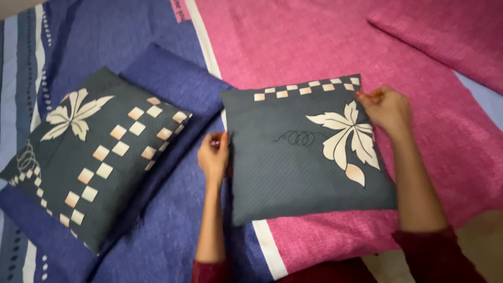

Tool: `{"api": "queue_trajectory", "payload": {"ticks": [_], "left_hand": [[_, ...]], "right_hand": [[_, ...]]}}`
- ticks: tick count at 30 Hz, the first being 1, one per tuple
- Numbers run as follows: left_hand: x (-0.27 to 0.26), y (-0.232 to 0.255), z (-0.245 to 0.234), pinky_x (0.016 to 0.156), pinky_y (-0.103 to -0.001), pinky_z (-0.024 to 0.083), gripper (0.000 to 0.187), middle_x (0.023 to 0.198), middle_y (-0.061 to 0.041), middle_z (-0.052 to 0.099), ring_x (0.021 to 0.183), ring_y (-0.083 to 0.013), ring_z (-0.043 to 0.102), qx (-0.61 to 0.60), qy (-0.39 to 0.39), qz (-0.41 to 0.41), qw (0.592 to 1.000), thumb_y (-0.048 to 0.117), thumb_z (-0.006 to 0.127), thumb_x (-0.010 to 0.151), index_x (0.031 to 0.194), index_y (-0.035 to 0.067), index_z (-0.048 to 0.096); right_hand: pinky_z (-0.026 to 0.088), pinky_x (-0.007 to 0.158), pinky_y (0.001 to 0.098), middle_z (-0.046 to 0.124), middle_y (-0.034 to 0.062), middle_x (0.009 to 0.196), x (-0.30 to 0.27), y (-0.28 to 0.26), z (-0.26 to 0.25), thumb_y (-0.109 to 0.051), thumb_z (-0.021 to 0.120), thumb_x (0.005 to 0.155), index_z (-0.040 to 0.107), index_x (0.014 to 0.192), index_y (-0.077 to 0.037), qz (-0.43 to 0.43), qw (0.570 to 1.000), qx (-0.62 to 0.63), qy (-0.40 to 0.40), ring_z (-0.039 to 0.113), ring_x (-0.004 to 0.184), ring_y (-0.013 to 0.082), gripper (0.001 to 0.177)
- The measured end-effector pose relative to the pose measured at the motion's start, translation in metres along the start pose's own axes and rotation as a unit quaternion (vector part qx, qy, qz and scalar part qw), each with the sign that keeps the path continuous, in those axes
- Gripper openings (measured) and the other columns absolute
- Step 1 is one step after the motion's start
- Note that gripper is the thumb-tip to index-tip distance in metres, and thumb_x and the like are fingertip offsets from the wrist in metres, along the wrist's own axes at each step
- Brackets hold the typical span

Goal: The person folds a dark gray pillowcase and places it on a bed. Then the person folds a pink towel into a compact rectangle and smooths the bedsheet. The person handles the pillowcase and towel by hand without tools.

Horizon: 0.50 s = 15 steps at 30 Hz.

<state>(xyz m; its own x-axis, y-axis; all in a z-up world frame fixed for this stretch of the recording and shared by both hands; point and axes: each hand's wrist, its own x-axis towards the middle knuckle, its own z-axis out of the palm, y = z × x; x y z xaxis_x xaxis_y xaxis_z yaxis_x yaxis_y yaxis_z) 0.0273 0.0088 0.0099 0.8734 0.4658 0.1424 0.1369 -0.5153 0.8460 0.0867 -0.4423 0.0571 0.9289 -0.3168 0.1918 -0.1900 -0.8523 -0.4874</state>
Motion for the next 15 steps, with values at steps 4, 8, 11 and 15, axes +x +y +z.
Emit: {"api": "queue_trajectory", "payload": {"ticks": [4, 8, 11, 15], "left_hand": [[0.027, 0.011, 0.030, 0.072, -0.042, 0.055, 0.037, 0.084, -0.012, 0.076, 0.082, -0.0317, 0.074, 0.115, -0.041, 0.014, 0.992, 0.048, 0.075, 0.088, 0.091, 0.011, 0.079], [0.030, 0.003, 0.048, 0.072, -0.048, 0.054, 0.029, 0.087, -0.013, 0.074, 0.081, -0.0373, 0.071, 0.144, -0.018, 0.098, 0.985, 0.038, 0.070, 0.091, 0.090, 0.010, 0.074], [0.032, 0.003, 0.049, 0.068, -0.052, 0.052, 0.027, 0.091, -0.014, 0.071, 0.080, -0.0396, 0.069, 0.158, 0.024, 0.143, 0.977, 0.032, 0.066, 0.097, 0.088, 0.007, 0.067], [0.029, 0.006, 0.048, 0.066, -0.054, 0.051, 0.026, 0.092, -0.015, 0.069, 0.078, -0.0409, 0.068, 0.169, 0.031, 0.161, 0.972, 0.030, 0.065, 0.098, 0.089, 0.006, 0.065]], "right_hand": [[0.054, 0.070, 0.0398, 0.075, 0.0115, 0.086, 0.011, -0.006, 0.047, -0.043, 0.083, 0.090, 0.075, 0.095, -0.006, 0.075, 0.994, 0.064, -0.038, 0.073, 0.078, 0.0266, 0.038], [0.052, 0.069, 0.0422, 0.076, 0.0141, 0.087, 0.003, 0.007, 0.057, -0.023, 0.078, 0.097, 0.075, 0.096, -0.005, -0.005, 0.999, 0.034, 0.037, 0.072, 0.077, 0.0276, 0.018], [0.054, 0.070, 0.0400, 0.077, 0.0117, 0.093, 0.004, 0.018, 0.048, -0.014, 0.070, 0.105, 0.071, 0.098, -0.004, -0.065, 0.987, 0.103, 0.106, 0.073, 0.079, 0.0238, 0.012], [0.054, 0.068, 0.0393, 0.075, 0.0117, 0.087, 0.012, 0.023, 0.056, -0.013, 0.076, 0.099, 0.071, 0.092, -0.004, -0.023, 0.981, 0.125, 0.149, 0.072, 0.075, 0.0235, 0.012]]}}
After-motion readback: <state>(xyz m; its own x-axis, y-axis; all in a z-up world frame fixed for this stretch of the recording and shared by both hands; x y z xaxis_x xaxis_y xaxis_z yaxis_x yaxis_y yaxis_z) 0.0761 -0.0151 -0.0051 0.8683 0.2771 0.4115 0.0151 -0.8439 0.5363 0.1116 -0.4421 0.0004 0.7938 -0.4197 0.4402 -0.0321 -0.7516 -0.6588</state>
